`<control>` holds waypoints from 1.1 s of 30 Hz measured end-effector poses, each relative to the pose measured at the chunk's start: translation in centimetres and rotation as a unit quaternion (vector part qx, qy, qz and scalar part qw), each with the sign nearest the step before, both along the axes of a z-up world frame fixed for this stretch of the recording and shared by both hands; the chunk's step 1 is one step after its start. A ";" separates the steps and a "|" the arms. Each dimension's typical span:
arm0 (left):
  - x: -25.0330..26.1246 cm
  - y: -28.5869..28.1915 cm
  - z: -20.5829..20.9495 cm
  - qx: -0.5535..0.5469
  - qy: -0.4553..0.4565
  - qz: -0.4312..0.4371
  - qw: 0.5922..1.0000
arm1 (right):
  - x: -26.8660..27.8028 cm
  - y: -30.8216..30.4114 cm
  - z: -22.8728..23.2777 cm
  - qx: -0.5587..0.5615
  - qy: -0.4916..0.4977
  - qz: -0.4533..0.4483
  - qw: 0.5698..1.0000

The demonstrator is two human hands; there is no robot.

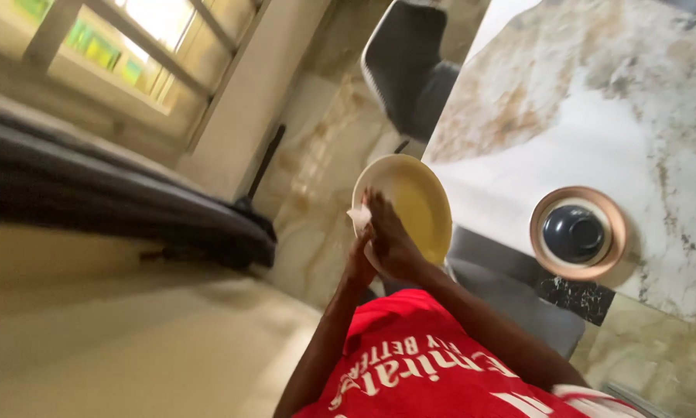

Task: Drying a plate with a cloth.

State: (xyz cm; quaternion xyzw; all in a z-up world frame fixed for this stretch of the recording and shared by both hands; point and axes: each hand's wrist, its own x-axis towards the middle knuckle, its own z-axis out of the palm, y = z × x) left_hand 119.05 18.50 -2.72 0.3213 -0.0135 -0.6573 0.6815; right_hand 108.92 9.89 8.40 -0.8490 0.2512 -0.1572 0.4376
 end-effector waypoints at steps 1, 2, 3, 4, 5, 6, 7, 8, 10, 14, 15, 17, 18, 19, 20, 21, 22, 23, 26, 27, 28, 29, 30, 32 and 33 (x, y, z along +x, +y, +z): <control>0.1 -1.3 -0.3 -0.005 0.026 -0.022 0.999 | 0.4 -2.5 0.1 -0.069 -0.009 -0.020 0.997; 0.3 -2.5 -0.6 -0.010 0.052 -0.044 0.998 | 0.8 -5.0 0.3 -0.137 -0.017 -0.039 0.990; 1.1 -3.8 -0.2 -0.015 0.048 -0.052 0.997 | 0.7 -7.4 -0.9 -0.143 -0.020 -0.046 0.988; 1.9 -5.2 0.2 0.020 0.053 -0.043 0.997 | 0.7 -9.9 -2.0 -0.159 -0.008 -0.074 0.984; 2.2 -6.2 0.6 0.059 0.060 -0.036 0.996 | 0.1 -12.0 -3.3 -0.172 0.006 -0.102 0.980; 2.9 -7.6 -1.3 0.058 0.057 -0.044 0.996 | -0.8 -13.9 -5.2 -0.174 0.005 -0.110 0.979; 3.9 -8.7 -3.2 0.054 0.021 0.024 0.998 | -1.4 -15.3 -7.2 -0.180 0.015 -0.133 0.974; 5.0 -9.8 -5.1 0.048 -0.014 0.092 0.995 | -2.0 -16.7 -9.2 -0.186 0.025 -0.157 0.970; 6.6 -11.8 -2.1 0.039 -0.020 0.077 0.996 | -3.4 -14.5 -10.8 -0.189 -0.011 -0.125 0.974; 7.1 -17.0 1.4 0.021 0.002 -0.034 0.999 | -1.2 -11.8 -7.3 -0.136 -0.103 -0.072 0.983; 6.3 -17.9 1.6 0.023 0.005 -0.048 0.999 | -0.4 -12.2 -5.6 -0.135 -0.098 -0.086 0.982; 4.8 -20.0 2.1 -0.025 -0.066 -0.098 0.993 | 1.4 -13.4 -2.3 -0.076 -0.116 -0.156 0.978; 4.2 -20.5 0.9 -0.027 -0.064 -0.111 0.991 | 0.3 -15.6 -2.0 -0.079 -0.113 -0.168 0.976; 3.8 -20.8 -0.3 -0.006 -0.054 -0.136 0.989 | 0.3 -17.0 -1.8 -0.056 -0.114 -0.201 0.971; 3.4 -21.0 -1.5 0.016 -0.044 -0.162 0.986 | 1.1 -17.8 -1.4 -0.033 -0.115 -0.234 0.965; 3.4 -21.7 -0.1 0.016 -0.043 -0.174 0.984 | 0.2 -19.5 -1.7 -0.009 -0.117 -0.267 0.956; 3.5 -22.5 1.3 0.029 -0.042 -0.201 0.978 | -0.6 -21.0 -2.1 0.014 -0.119 -0.300 0.946; 3.7 -23.7 2.6 0.040 -0.042 -0.229 0.972 | -1.2 -22.7 -2.5 0.036 -0.122 -0.333 0.934; 5.3 -27.1 3.3 0.082 -0.098 -0.252 0.959 | -4.1 -26.3 -3.9 0.114 -0.130 -0.429 0.887; 6.1 -27.7 0.7 0.092 -0.097 -0.265 0.955 | -5.0 -26.6 -4.9 0.146 -0.132 -0.460 0.866; 6.9 -28.3 -1.8 0.117 -0.036 -0.247 0.961 | -5.8 -27.0 -5.9 0.178 -0.134 -0.490 0.843; 7.9 -29.1 -4.4 0.142 0.024 -0.224 0.964 | -6.3 -27.5 -6.8 0.208 -0.137 -0.517 0.819; 8.8 -30.4 -5.8 0.152 0.023 -0.235 0.960 | -7.8 -27.3 -10.0 0.238 -0.139 -0.542 0.794; 10.1 -32.1 -8.7 0.094 0.011 -0.206 0.974 | -9.2 -27.4 -15.7 0.298 -0.140 -0.589 0.738; 11.1 -32.9 -10.8 0.105 0.011 -0.215 0.971 | -8.9 -27.1 -14.9 0.306 -0.138 -0.597 0.729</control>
